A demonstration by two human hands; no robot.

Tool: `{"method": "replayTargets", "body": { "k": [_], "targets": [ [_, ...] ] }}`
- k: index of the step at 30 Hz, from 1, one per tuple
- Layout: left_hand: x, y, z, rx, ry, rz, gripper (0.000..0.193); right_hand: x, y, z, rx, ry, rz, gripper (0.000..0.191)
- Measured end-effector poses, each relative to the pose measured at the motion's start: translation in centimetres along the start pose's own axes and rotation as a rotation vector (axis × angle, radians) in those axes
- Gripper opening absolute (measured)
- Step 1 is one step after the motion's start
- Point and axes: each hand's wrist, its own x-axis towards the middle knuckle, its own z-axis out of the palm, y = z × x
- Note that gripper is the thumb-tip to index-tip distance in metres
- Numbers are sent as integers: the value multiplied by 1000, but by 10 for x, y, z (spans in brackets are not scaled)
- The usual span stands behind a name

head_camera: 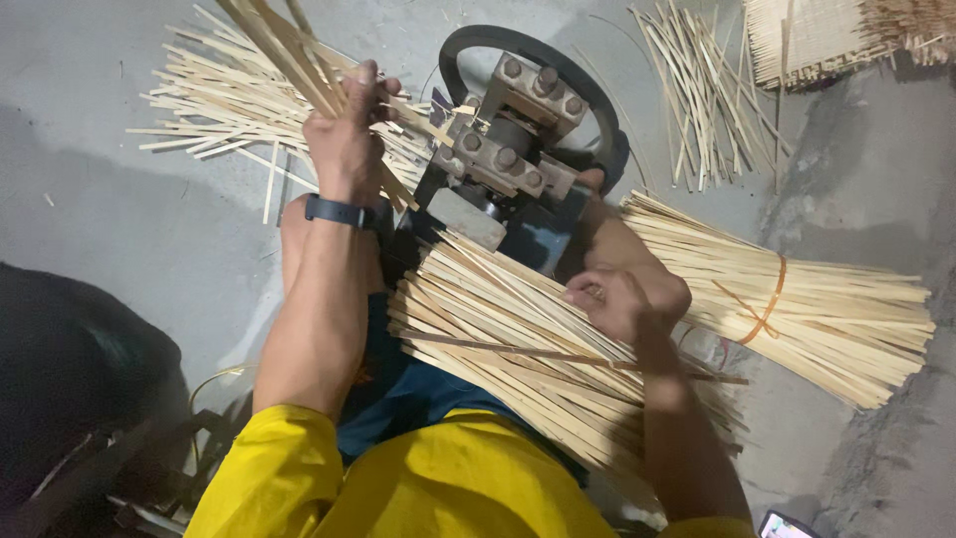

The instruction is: The person sits on the floor and feeds bamboo strips one at a time through a powered splitting machine, pulling each strip through the rollers and placing the split strips onto a growing pile on their lap while holding a bundle of unprocessed strips in the other hand.

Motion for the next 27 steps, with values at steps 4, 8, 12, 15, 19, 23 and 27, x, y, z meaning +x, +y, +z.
{"method": "replayTargets", "body": {
  "k": [4, 8, 12, 15, 19, 23, 27],
  "targets": [
    [7, 8, -16, 108, 76, -28, 38, 0, 41, 8, 24, 337, -731, 10],
    [8, 20, -15, -254, 134, -19, 41, 2, 71, -26, -331, 520, -1090, 6],
    [-1, 28, -12, -244, 102, -136, 43, -19, 70, -53, -99, 581, -689, 9],
    [-5, 25, -4, -74, 111, -197, 42, -26, 48, -48, -34, 705, -595, 17],
    [-9, 19, 2, 184, 99, -221, 41, -13, 9, -31, 85, 684, -547, 21],
    [-17, 14, 5, 218, 15, -223, 32, 6, -24, -16, 269, 609, -574, 25],
    [-15, 10, 7, 164, -6, -221, 29, 3, -37, -23, 66, 578, -468, 29]
  ]
}}
